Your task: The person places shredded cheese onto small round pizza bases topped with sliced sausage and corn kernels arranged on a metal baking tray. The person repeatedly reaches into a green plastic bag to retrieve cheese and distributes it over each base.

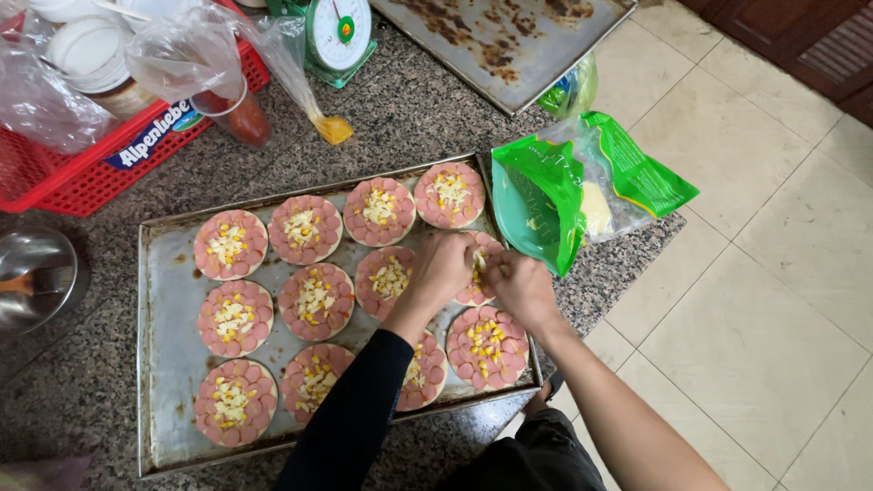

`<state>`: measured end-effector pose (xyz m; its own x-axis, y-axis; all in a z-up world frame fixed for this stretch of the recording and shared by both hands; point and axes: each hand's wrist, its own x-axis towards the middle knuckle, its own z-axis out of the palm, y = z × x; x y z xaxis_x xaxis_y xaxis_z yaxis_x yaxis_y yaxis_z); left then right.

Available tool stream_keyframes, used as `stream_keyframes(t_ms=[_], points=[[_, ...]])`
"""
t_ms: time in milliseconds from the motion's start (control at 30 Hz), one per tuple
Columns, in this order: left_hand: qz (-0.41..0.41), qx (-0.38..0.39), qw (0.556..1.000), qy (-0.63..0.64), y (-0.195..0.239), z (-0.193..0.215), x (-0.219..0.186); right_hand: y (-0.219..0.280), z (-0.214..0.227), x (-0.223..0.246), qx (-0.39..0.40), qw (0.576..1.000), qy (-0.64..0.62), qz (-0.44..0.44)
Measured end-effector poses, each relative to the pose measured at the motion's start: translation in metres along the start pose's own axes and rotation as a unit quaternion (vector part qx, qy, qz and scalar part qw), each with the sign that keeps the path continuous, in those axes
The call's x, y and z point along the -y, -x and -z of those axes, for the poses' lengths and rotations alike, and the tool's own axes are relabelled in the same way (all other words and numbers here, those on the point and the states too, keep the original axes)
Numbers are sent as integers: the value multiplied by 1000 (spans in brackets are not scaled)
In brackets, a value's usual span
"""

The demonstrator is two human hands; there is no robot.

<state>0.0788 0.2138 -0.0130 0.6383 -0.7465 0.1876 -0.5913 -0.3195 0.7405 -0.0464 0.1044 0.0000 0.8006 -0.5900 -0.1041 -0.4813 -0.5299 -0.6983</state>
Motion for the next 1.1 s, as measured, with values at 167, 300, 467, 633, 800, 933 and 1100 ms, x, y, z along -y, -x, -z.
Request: stream_keyframes(t_ms=[167, 300, 467, 633, 800, 933, 1100], points=[[42, -24, 999, -20, -5, -5, -2, -3, 0, 16, 10, 999, -1, -51], [55, -25, 998, 3, -8, -1, 1, -2, 1, 7, 11, 996, -78, -45], [18, 1, 1000, 5, -4, 7, -1, -12, -2, -23, 61, 967, -180, -167], [64, 24, 998, -11, -1, 11, -3, -14, 3, -37, 136, 863, -445, -196], [-29, -2, 999, -30, 0, 6, -3, -14, 10, -22, 119, 803, -534, -235], [-4, 37, 999, -34, 6, 9, -13, -11, 17, -19, 131, 773, -572, -243], [27, 75, 996, 41, 8, 19, -33, -15, 11, -30, 154, 802, -532, -222]])
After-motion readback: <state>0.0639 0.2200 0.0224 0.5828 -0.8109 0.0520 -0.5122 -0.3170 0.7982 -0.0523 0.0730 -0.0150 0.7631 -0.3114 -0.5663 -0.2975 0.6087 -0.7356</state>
